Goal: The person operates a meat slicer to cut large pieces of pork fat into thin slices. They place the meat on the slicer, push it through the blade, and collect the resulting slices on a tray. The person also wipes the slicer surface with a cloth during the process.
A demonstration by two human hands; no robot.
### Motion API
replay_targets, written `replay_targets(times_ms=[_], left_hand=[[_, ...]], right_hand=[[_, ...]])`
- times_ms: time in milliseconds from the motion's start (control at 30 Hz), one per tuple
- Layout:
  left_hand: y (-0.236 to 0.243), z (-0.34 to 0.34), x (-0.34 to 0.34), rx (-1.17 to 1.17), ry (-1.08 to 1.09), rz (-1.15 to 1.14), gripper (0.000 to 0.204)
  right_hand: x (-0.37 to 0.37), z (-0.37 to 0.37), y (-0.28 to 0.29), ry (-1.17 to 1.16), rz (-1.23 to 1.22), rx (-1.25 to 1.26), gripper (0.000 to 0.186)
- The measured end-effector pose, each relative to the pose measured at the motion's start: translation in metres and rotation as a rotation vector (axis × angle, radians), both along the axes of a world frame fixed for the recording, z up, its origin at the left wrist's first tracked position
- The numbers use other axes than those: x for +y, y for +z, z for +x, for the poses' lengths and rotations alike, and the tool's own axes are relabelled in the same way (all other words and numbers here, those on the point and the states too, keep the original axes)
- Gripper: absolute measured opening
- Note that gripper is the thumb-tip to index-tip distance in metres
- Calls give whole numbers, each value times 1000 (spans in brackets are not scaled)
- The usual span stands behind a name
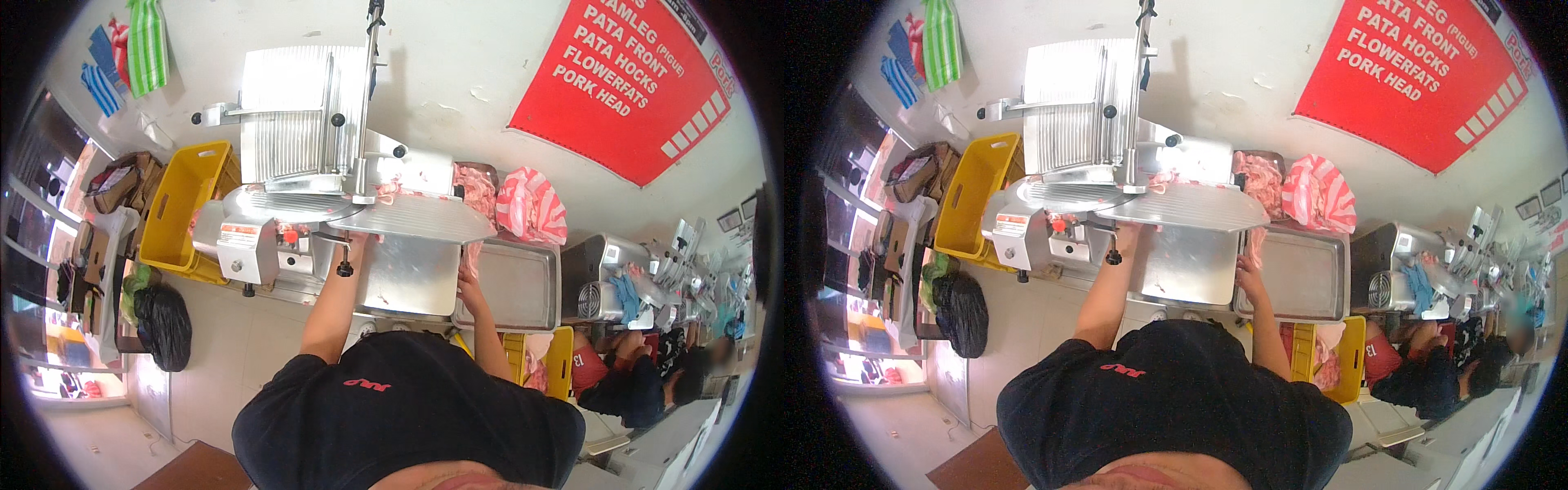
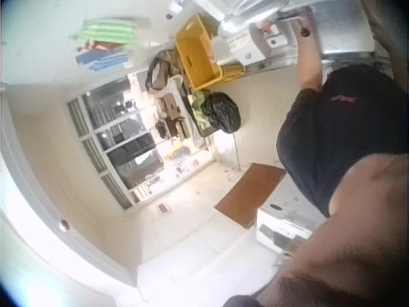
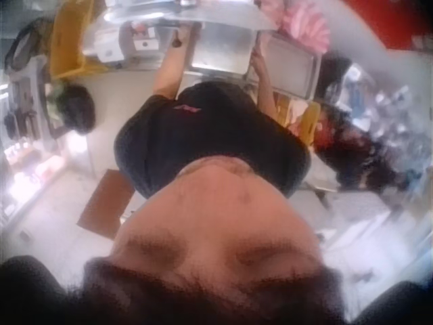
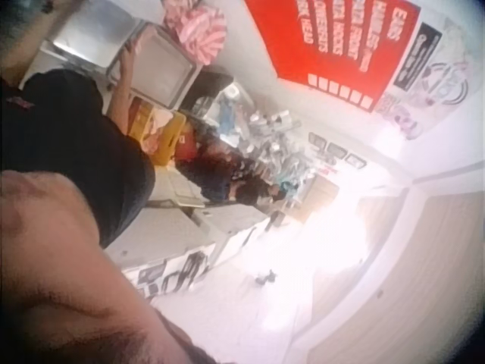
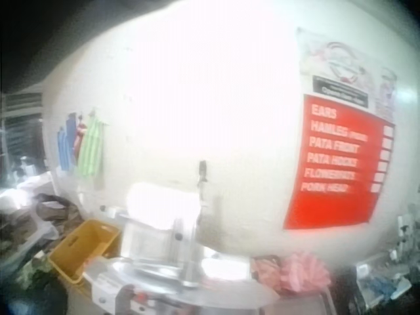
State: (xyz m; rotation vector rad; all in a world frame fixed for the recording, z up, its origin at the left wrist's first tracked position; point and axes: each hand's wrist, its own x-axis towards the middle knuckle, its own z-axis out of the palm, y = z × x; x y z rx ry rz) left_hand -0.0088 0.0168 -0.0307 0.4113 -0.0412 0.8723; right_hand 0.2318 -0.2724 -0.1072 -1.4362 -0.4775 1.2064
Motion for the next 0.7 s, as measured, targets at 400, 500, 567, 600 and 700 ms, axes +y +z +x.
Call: replay_targets(times_ms=[400, 500, 567, 600, 700], left_hand=[[-12, -3, -53, 184, 55, -372, 35], [45, 11, -103, 380, -22, -319, 36], [61, 19, -118, 494, 34, -142, 34], [66, 24, -126, 554, 73, -56, 34], [64, 41, -144, 597, 64, 97, 35]], right_hand=[[12, -4, -5, -72, -62, -289, 45], [-1, 1, -3, -215, 21, -500, 41], [9, -3, 18, -370, 177, -446, 37], [13, -5, 33, -438, 257, -411, 36], [24, -34, 93, -188, 277, -338, 36]])
